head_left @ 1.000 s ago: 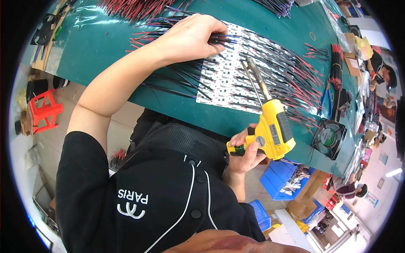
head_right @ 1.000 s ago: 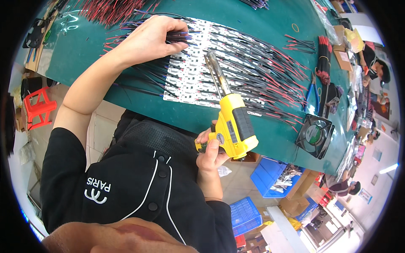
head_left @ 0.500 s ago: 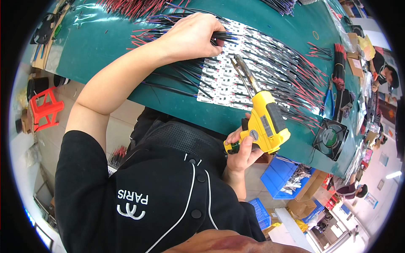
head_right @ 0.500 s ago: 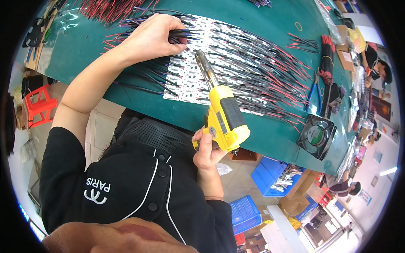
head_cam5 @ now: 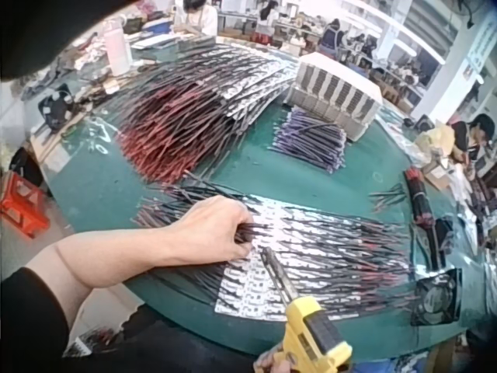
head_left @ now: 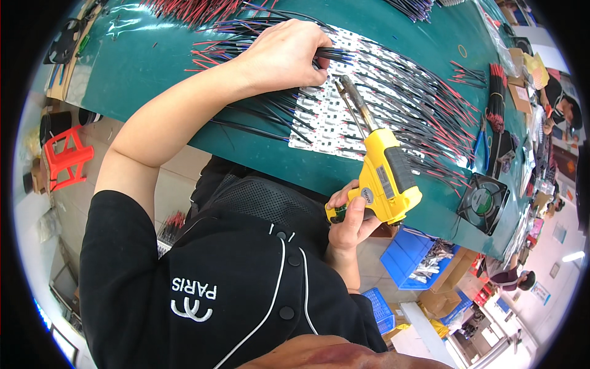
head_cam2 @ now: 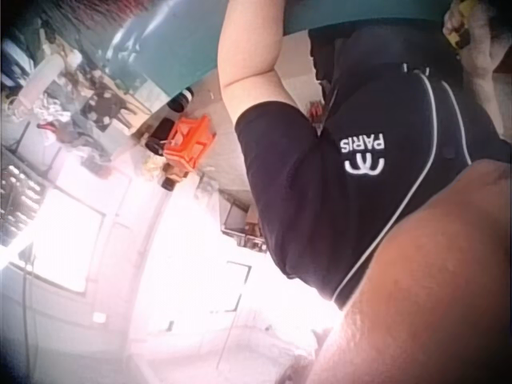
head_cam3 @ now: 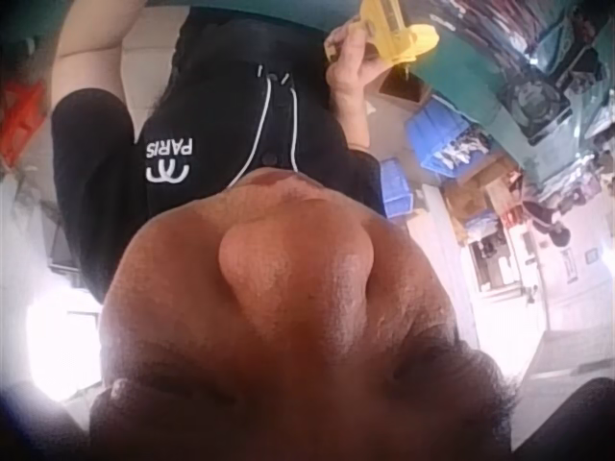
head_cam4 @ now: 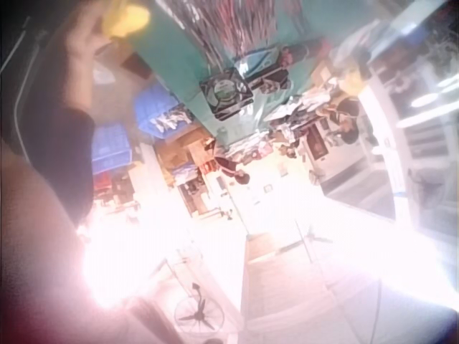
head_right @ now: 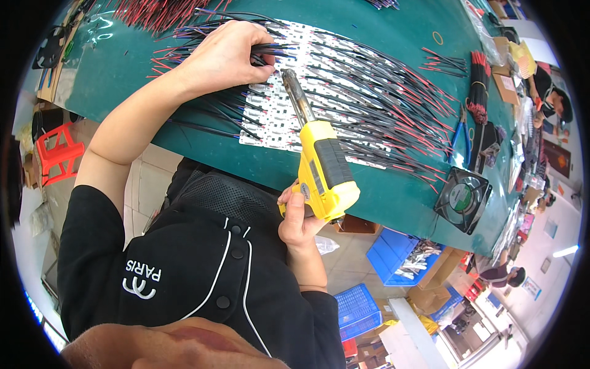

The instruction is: The person aligns wires onto circuit boards by hand while holding a soldering gun.

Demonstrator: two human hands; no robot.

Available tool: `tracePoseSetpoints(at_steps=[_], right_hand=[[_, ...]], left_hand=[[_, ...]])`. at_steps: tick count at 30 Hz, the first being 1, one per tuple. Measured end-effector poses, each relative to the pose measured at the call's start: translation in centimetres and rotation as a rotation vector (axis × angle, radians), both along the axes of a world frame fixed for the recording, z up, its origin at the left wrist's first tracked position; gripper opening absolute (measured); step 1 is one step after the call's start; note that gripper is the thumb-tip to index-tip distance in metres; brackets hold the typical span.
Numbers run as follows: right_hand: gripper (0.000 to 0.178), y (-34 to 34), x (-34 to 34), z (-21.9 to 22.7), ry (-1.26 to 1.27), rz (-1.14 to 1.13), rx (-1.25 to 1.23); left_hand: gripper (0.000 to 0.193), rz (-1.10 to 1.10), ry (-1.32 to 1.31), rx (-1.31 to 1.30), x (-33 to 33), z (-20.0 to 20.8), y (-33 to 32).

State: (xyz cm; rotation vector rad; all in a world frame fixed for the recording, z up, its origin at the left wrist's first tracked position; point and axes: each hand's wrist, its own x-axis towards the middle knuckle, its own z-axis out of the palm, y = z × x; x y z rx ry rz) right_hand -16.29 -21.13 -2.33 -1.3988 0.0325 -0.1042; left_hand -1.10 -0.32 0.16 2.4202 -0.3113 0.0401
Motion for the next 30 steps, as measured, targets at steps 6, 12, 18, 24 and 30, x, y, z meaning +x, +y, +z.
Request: tracePoseSetpoints(at_steps=[6, 12, 18, 24, 30], right_hand=[[0.034, -0.17, 0.00, 0.08, 0.004, 0.038, -0.050], [0.040, 0.00, 0.21, 0.42, -0.006, 0.054, -0.062], [0.048, -0.04, 0.23, 0.82, 0.034, -0.052, -0.037], [0.042, -0.32, -0.12, 0.47, 0.032, -0.056, 0.004], [0.039, -0.31, -0.32, 0.37, 0.001, -0.005, 0.008]], left_hand=[[0.019, 0.012, -0.006, 0.026, -0.16, 0.20, -0.10], [0.019, 0.013, -0.008, 0.039, -0.22, 0.22, -0.16], [0.019, 0.011, -0.024, 0.043, -0.22, 0.11, -0.11], [0.018, 0.001, -0.037, 0.043, -0.15, 0.08, -0.11], [0.016, -0.024, -0.002, -0.012, 0.20, -0.34, 0.42]])
